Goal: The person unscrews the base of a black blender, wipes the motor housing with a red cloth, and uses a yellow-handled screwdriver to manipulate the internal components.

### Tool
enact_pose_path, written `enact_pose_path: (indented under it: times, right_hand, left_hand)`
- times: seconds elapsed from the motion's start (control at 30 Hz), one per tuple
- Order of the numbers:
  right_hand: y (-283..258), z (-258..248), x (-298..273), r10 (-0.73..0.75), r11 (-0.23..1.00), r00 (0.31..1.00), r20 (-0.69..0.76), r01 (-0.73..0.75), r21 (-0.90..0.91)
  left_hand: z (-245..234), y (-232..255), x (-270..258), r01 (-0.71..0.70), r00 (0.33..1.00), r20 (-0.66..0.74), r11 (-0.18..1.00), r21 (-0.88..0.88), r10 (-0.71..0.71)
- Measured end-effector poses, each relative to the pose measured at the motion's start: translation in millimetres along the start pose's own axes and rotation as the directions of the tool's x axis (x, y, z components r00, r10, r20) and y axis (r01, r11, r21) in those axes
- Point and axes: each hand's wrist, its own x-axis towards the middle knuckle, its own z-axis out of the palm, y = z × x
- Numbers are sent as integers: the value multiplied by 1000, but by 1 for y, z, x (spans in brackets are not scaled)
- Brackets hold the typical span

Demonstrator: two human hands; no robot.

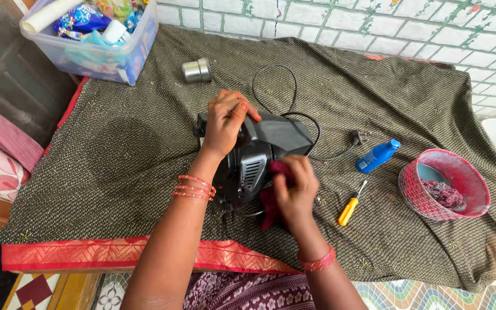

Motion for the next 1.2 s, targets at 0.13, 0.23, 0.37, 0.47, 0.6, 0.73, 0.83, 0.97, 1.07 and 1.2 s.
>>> enact_pose_path:
  times: [0.13,0.23,0.37,0.47,0.6,0.73,0.83,0.97,1.07,1.2]
  right_hand:
    - [-4,0,-21,-54,998,998,22,53,27]
    - [8,-9,-13,72,997,995,-62,-72,5]
    - [14,-6,3,38,993,996,-83,-47,-110]
    - [4,-4,-4,-90,989,996,-25,86,-124]
    - [14,-8,16,-42,981,996,-80,26,-191]
    - [1,-4,-3,-153,972,988,37,157,-177]
    - [-6,1,-25,-183,972,981,63,190,-141]
    - [-16,3,-52,-309,944,940,145,322,-73]
    - [-19,-1,-56,-376,916,902,210,397,-63]
    - [-7,-15,-23,-334,914,935,120,352,-201]
  left_hand:
    - [0,1,2,-1,1000,21,1000,-20,1]
    - [-2,2,0,-9,1000,12,1000,0,9]
    - [-1,2,0,-32,999,10,999,-39,33]
    - [-3,1,1,14,999,41,1000,-3,-14]
    - [-2,2,-1,-34,999,31,999,-9,34]
    - [-3,2,0,-26,999,35,1000,11,25]
    - [-4,1,-1,-32,999,30,999,22,31]
    - [-2,-1,0,4,999,33,1000,3,-5]
    - [-2,-4,-1,0,999,39,1000,-11,1]
    - [-2,-7,-1,-15,999,37,1000,7,15]
